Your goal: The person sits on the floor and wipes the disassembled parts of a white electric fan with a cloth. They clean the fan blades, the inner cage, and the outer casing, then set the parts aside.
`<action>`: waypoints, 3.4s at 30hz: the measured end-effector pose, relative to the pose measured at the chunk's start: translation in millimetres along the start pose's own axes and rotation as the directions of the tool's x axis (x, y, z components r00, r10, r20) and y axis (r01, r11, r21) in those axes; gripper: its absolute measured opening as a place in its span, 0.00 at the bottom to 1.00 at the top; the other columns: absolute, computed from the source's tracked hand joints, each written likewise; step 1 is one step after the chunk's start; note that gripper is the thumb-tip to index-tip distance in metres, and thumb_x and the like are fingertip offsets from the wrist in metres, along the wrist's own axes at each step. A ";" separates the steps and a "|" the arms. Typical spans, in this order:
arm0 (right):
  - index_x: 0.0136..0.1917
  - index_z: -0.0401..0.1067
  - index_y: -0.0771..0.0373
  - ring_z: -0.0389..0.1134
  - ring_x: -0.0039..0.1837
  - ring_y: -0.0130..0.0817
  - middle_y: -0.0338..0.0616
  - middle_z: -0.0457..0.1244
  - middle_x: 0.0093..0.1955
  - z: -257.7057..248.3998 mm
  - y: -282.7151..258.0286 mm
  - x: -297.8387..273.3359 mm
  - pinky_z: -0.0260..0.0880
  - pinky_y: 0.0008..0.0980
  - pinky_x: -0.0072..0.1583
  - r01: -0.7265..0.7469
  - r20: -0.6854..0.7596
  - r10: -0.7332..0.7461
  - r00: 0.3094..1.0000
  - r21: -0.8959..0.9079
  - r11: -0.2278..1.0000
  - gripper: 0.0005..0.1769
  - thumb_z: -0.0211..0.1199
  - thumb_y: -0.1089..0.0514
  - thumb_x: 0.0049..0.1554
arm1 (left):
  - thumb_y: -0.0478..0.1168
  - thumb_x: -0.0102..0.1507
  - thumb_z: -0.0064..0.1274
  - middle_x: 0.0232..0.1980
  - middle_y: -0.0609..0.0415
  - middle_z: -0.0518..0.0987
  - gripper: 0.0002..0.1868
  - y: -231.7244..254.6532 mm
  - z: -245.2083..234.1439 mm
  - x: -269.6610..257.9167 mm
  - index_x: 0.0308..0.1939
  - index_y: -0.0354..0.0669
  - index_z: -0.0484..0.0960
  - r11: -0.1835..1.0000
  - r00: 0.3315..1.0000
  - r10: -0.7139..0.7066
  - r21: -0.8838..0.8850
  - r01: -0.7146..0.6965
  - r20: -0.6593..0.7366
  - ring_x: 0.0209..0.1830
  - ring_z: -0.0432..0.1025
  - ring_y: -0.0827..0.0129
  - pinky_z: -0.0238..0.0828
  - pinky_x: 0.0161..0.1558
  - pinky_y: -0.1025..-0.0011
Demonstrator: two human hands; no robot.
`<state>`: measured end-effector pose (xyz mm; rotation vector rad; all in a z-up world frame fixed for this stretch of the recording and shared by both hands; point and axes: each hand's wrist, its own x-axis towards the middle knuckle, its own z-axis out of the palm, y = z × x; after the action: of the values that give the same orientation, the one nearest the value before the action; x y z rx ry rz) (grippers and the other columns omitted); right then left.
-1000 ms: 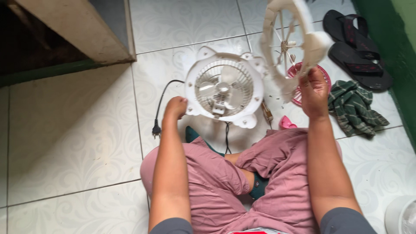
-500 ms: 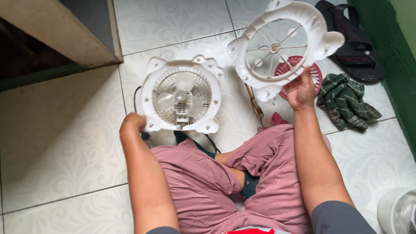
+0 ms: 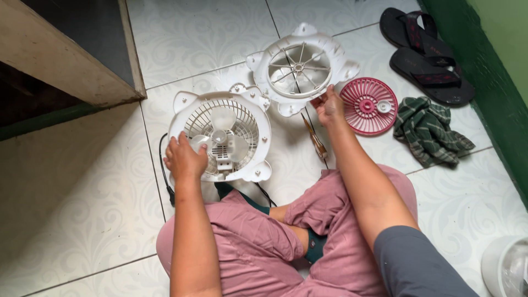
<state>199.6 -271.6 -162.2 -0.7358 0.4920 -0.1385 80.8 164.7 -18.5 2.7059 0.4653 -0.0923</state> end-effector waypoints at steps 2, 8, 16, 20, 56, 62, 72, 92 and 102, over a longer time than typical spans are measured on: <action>0.63 0.65 0.61 0.69 0.57 0.44 0.49 0.67 0.56 9.1 11.3 10.1 0.75 0.48 0.59 -0.101 -0.077 0.104 0.992 0.046 0.994 0.19 0.46 0.47 0.68 | 0.51 0.59 0.63 0.77 0.37 0.57 0.43 2.9 7.1 2.5 0.74 0.45 0.63 0.999 0.999 0.033 -0.023 -0.034 -0.016 0.79 0.47 0.42 0.39 0.74 0.39; 0.63 0.66 0.59 0.71 0.56 0.43 0.48 0.67 0.57 16.0 14.6 28.4 0.75 0.44 0.56 -0.196 -0.214 0.171 0.962 -0.098 0.976 0.15 0.48 0.51 0.68 | 0.50 0.59 0.63 0.78 0.35 0.54 0.45 3.2 20.0 15.5 0.75 0.44 0.61 0.996 0.997 0.071 -0.061 -0.072 -0.013 0.80 0.44 0.41 0.37 0.74 0.39; 0.59 0.70 0.61 0.70 0.49 0.37 0.43 0.65 0.53 -33.9 -47.6 26.9 0.78 0.36 0.47 -0.215 -0.108 0.188 0.976 -0.610 0.763 0.13 0.60 0.54 0.63 | 0.53 0.59 0.63 0.79 0.35 0.51 0.46 -5.2 29.8 24.7 0.76 0.45 0.59 0.996 0.994 0.084 -0.005 -0.084 0.073 0.81 0.40 0.41 0.32 0.75 0.40; 0.50 0.75 0.71 0.71 0.47 0.41 0.53 0.70 0.42 -90.6 -124.0 -10.5 0.69 0.40 0.48 0.242 0.206 -0.394 0.896 -0.970 0.042 0.12 0.67 0.57 0.62 | 0.52 0.60 0.63 0.80 0.35 0.52 0.46 -9.4 28.6 22.6 0.77 0.44 0.59 0.995 0.993 0.098 -0.004 -0.098 0.066 0.82 0.40 0.41 0.33 0.75 0.40; 0.59 0.72 0.71 0.70 0.56 0.43 0.51 0.68 0.56 -179.2 -293.4 -178.8 0.72 0.41 0.60 0.155 -0.033 -0.177 0.984 -0.342 0.927 0.16 0.60 0.58 0.61 | 0.52 0.61 0.60 0.68 0.44 0.70 0.32 49.2 -128.7 -47.5 0.67 0.49 0.71 0.946 0.944 0.285 -0.111 -0.305 -0.166 0.68 0.64 0.46 0.61 0.64 0.49; 0.59 0.72 0.70 0.71 0.52 0.38 0.49 0.69 0.53 -71.6 -217.9 -218.3 0.73 0.37 0.56 0.027 0.304 0.086 0.949 -0.350 0.936 0.15 0.62 0.61 0.61 | 0.50 0.65 0.54 0.67 0.37 0.72 0.29 -48.0 -36.5 -11.5 0.67 0.43 0.70 0.961 0.988 -0.012 -0.275 -0.031 -0.156 0.66 0.67 0.41 0.64 0.64 0.51; 0.61 0.74 0.64 0.71 0.51 0.30 0.42 0.71 0.52 168.7 24.2 -254.3 0.73 0.31 0.55 0.391 0.549 0.249 0.798 -0.785 0.481 0.24 0.68 0.63 0.51 | 0.46 0.67 0.52 0.63 0.40 0.79 0.25 -122.6 55.6 61.4 0.68 0.44 0.73 0.959 0.977 -0.042 -0.267 0.099 0.210 0.65 0.72 0.49 0.67 0.64 0.58; 0.54 0.80 0.57 0.68 0.65 0.47 0.48 0.69 0.58 209.6 37.4 -282.8 0.72 0.43 0.62 0.703 0.241 0.667 0.705 -0.108 -0.703 0.18 0.66 0.47 0.55 | 0.45 0.69 0.46 0.52 0.50 0.84 0.22 -106.0 24.5 34.1 0.68 0.53 0.73 0.592 0.922 -0.108 -0.721 0.361 0.373 0.44 0.78 0.66 0.76 0.38 0.63; 0.62 0.77 0.59 0.71 0.58 0.42 0.51 0.69 0.57 235.3 56.6 -259.8 0.71 0.40 0.62 0.744 0.753 -0.042 0.657 -0.638 0.196 0.21 0.69 0.55 0.55 | 0.57 0.71 0.35 0.52 0.56 0.82 0.24 -101.3 13.1 31.9 0.65 0.55 0.75 0.539 0.868 -0.146 -0.697 0.472 0.475 0.42 0.75 0.67 0.71 0.35 0.60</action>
<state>80.9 -11.2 47.8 -2.0704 -0.4104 -0.1267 77.1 257.3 -71.8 1.6207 0.6787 -0.3825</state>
